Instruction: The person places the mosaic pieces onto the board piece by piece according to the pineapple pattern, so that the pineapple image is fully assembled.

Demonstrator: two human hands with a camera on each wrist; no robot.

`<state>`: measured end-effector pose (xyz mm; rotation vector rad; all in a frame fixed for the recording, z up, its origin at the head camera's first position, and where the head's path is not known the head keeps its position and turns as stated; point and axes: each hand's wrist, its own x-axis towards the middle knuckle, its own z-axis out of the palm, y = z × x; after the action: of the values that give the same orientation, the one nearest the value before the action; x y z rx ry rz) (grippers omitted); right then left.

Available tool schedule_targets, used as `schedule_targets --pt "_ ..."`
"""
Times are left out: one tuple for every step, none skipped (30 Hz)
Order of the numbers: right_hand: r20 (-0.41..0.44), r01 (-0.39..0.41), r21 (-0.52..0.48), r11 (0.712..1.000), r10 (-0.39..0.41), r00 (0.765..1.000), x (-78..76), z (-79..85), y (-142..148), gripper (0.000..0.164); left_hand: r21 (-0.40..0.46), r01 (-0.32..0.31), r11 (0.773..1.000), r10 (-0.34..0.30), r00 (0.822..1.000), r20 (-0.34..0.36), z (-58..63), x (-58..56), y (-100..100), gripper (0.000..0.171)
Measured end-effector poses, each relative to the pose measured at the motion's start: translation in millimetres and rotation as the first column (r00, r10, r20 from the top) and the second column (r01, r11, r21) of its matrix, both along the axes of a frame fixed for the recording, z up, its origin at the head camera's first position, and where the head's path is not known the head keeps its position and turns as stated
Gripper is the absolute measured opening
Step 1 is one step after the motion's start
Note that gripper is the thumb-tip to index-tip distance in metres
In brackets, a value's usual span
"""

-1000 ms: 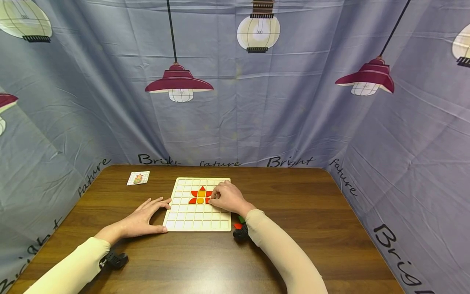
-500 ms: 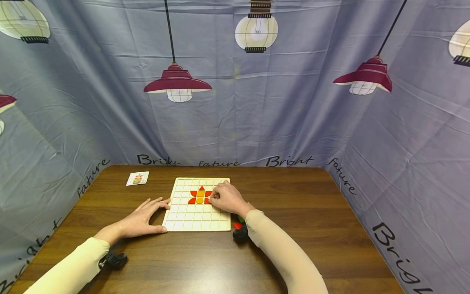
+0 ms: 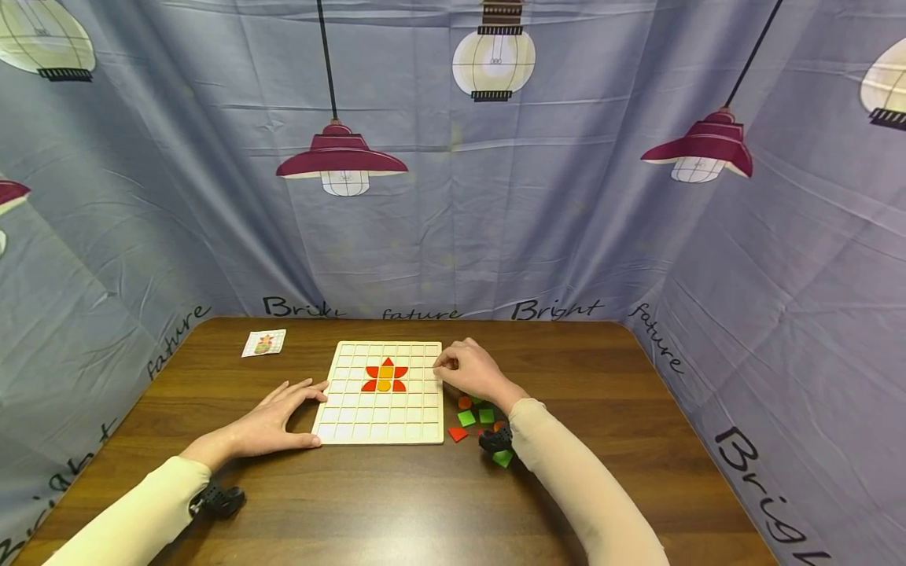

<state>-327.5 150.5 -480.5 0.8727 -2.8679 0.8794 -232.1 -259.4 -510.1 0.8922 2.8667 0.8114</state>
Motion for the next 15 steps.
schedule_targets --pt "0.004 0.004 0.000 1.000 -0.004 1.000 0.1 0.0 5 0.008 0.000 0.000 1.000 0.000 1.000 0.000 0.3 0.1 0 0.068" --pt "0.007 0.007 -0.001 1.000 -0.007 1.000 0.3 -0.1 10 0.009 0.003 0.000 1.000 0.000 1.000 0.002 0.8 0.2 0 0.068" --pt "0.010 0.009 -0.003 1.000 -0.009 1.000 0.9 0.2 14 0.010 0.004 0.001 1.000 -0.001 1.000 0.002 1.1 0.4 0 0.067" --pt "0.012 0.009 -0.005 1.000 -0.009 1.000 1.6 0.3 19 0.011 0.005 0.002 1.000 -0.002 1.000 0.002 1.4 0.6 0 0.067" --pt "0.016 0.011 -0.005 1.000 -0.011 1.000 2.4 0.3 23 0.011 0.007 0.002 1.000 -0.002 1.000 0.004 1.6 0.8 1 0.067" --pt "0.021 0.011 -0.005 1.000 -0.010 1.000 3.6 0.5 28 0.012 0.007 0.001 1.000 -0.001 1.000 0.005 1.7 1.0 1 0.067" --pt "0.025 0.010 0.000 1.000 -0.010 1.000 4.8 0.5 32 0.012 0.008 0.001 1.000 -0.001 1.000 0.006 1.7 1.0 1 0.067" --pt "0.029 0.009 0.004 1.000 -0.009 1.000 6.3 0.7 36 0.012 0.008 0.000 1.000 0.000 1.000 0.006 1.7 1.1 1 0.067" --pt "0.036 0.004 0.009 1.000 -0.005 0.999 7.8 1.0 40 0.012 0.008 0.000 1.000 0.000 1.000 0.006 1.6 1.0 1 0.067" --pt "0.044 0.000 0.013 1.000 0.000 0.999 9.2 1.1 44 0.013 0.007 -0.001 1.000 0.001 1.000 0.007 1.7 1.0 1 0.067" --pt "0.050 -0.002 0.021 1.000 0.001 0.999 10.3 0.8 48 0.013 0.005 -0.001 1.000 0.001 1.000 0.008 1.5 0.9 1 0.067" --pt "0.059 -0.004 0.030 1.000 0.003 0.998 11.3 0.4 53 0.014 0.002 -0.003 1.000 0.003 1.000 0.008 1.3 0.9 1 0.068" --pt "0.066 -0.011 0.036 0.999 0.009 0.998 12.2 -0.2 57 0.016 0.001 -0.003 1.000 0.003 1.000 0.007 1.4 0.7 1 0.068" --pt "0.079 -0.014 0.039 0.999 0.011 0.997 13.2 -0.5 61 0.017 0.000 -0.003 1.000 0.003 1.000 0.005 1.4 0.8 1 0.068" --pt "0.090 -0.017 0.043 0.999 0.013 0.996 14.1 -0.9 65 0.019 -0.001 -0.003 1.000 0.003 1.000 0.005 1.5 0.8 1 0.068"
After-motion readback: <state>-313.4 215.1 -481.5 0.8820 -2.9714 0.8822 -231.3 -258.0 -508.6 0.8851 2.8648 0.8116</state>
